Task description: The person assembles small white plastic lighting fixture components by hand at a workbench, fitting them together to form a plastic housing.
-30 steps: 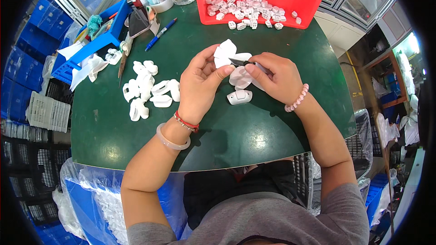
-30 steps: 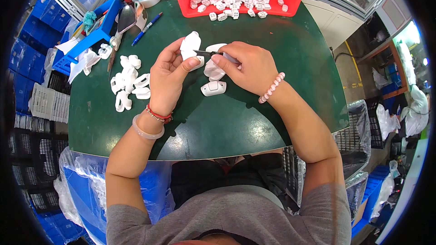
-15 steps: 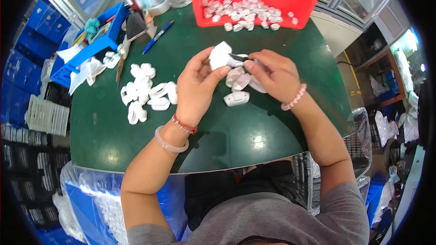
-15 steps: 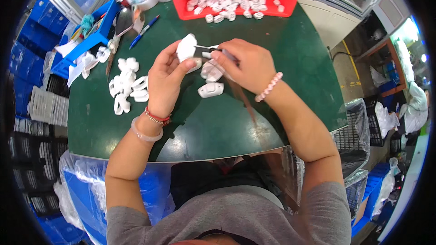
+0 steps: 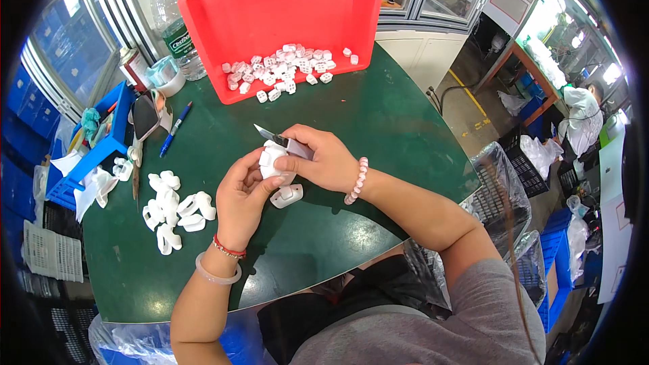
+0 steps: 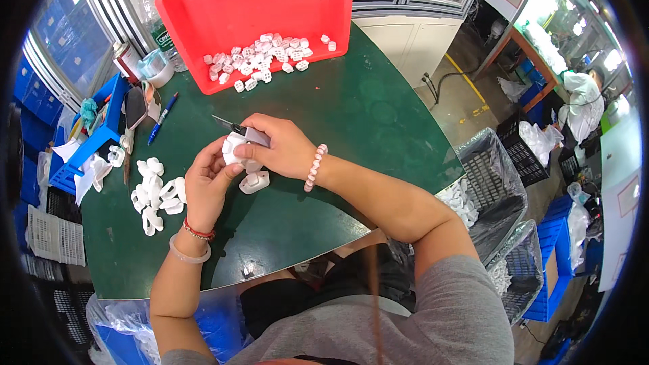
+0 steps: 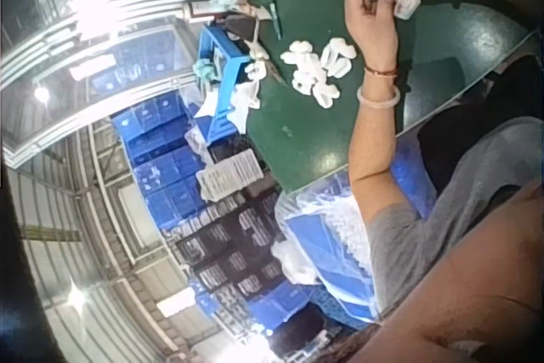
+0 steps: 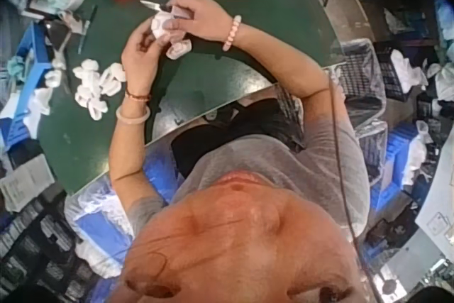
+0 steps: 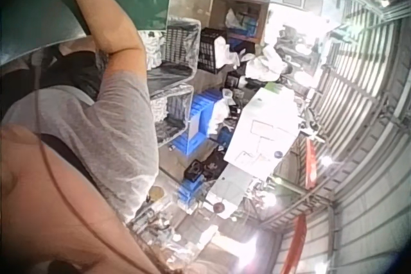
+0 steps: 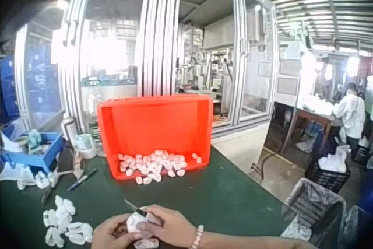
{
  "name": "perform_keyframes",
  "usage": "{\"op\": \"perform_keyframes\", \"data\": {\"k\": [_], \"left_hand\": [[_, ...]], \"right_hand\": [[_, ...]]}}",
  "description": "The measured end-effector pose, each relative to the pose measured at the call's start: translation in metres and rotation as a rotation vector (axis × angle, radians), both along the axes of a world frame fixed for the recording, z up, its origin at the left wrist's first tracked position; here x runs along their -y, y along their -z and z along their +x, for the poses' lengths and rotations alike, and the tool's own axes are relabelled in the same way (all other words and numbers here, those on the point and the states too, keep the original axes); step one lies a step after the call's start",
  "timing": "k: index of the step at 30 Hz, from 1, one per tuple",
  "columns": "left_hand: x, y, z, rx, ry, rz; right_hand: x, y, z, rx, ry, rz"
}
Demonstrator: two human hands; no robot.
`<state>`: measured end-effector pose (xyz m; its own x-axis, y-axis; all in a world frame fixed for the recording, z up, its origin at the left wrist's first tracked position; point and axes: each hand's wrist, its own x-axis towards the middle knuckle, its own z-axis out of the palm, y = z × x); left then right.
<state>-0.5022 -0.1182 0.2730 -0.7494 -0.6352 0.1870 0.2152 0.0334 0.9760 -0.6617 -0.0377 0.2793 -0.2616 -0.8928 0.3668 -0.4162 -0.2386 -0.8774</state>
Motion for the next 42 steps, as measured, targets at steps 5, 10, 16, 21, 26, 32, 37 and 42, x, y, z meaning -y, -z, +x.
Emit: {"op": "perform_keyframes", "data": {"k": [5,10,16,21,26,32,37,42], "left_hand": [[0.002,0.002,-0.001,0.047,-0.024,-0.030],[0.007,-0.006,-0.002,0.198,-0.225,-0.753],[0.009,0.010,-0.001,0.250,-0.129,-0.940],[0.012,0.009,-0.001,0.276,-0.122,-0.922],[0.014,0.011,0.000,0.298,-0.214,-0.933],[0.020,0.014,0.002,0.257,-0.273,-1.039],[0.027,0.011,0.008,0.301,-0.467,-1.087],[0.068,-0.005,0.028,0.754,-0.986,-1.220]], "right_hand": [[0.003,0.001,-0.006,-0.039,0.112,0.001],[0.006,0.003,-0.061,-0.577,0.580,0.179],[-0.002,0.013,-0.095,-0.749,0.419,0.531],[0.003,0.017,-0.101,-0.646,0.376,0.462],[0.022,0.037,-0.119,-0.529,0.579,0.297],[0.065,0.028,-0.140,-0.893,0.657,0.367],[0.083,0.032,-0.147,-0.906,0.691,0.474],[0.071,0.033,-0.161,-0.746,0.702,0.397]]}}
